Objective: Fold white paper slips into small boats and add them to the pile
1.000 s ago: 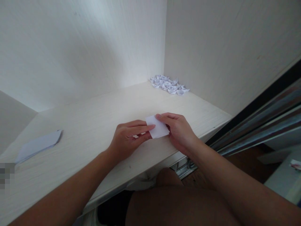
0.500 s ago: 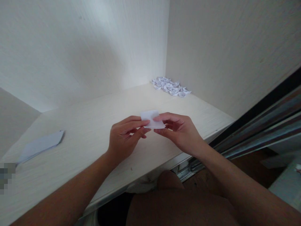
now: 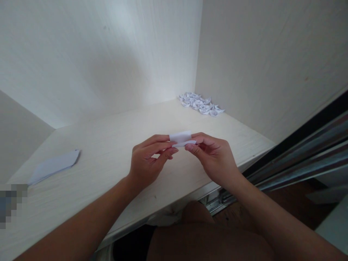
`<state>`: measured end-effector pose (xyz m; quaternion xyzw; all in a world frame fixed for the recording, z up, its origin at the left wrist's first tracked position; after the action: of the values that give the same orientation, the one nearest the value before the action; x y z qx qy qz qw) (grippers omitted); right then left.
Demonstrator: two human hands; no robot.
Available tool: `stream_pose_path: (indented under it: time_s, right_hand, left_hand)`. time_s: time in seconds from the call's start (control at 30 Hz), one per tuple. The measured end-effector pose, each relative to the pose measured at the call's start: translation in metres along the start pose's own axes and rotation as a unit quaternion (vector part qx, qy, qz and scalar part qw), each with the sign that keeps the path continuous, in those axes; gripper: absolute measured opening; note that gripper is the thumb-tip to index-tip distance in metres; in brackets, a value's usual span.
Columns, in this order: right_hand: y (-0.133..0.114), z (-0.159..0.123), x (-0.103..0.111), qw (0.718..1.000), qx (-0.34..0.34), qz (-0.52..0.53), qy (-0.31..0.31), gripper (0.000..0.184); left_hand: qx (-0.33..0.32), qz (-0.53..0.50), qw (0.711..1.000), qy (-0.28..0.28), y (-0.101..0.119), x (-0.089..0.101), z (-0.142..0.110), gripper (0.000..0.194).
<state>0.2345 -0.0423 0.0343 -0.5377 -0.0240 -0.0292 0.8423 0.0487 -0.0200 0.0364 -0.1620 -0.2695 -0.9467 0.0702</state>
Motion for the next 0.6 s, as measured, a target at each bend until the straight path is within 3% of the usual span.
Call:
stream_pose_path:
  time_s: [0.13, 0.33, 0.5, 0.6]
  right_hand:
    - [-0.0007, -0.0009, -0.0020, 1.000, -0.029, 0.007, 0.010, 0.012]
    - [-0.0033, -0.0033, -0.0070, 0.999, -0.049, 0.008, 0.011, 0.017]
    - [-0.0034, -0.0036, -0.0080, 0.999, -0.048, 0.001, 0.013, 0.021]
    - [-0.0030, -0.0034, -0.0083, 0.999, -0.046, 0.003, 0.011, 0.022]
  left_hand:
    - [0.026, -0.027, 0.999, -0.003, -0.0002, -0.0009, -0.0013, 0.007]
    - [0.106, -0.107, 0.988, 0.025, -0.0034, -0.0029, -0.0060, 0.031]
    - [0.124, -0.131, 0.983, 0.034, -0.0002, -0.0052, -0.0054, 0.020]
    - [0.133, -0.146, 0.979, 0.046, -0.0003, -0.0058, -0.0055, 0.023]
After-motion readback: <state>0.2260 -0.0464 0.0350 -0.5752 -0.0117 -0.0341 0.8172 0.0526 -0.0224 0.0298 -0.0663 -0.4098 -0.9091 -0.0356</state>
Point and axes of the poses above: each hand's wrist, its own z-axis towards the middle knuckle, its own x-axis out of the back of the hand, y = z × x, the point moved 3 cm from there along z, towards the middle knuckle, and after that the axes turned 2 degrees about -x, right-handed, at the moved point
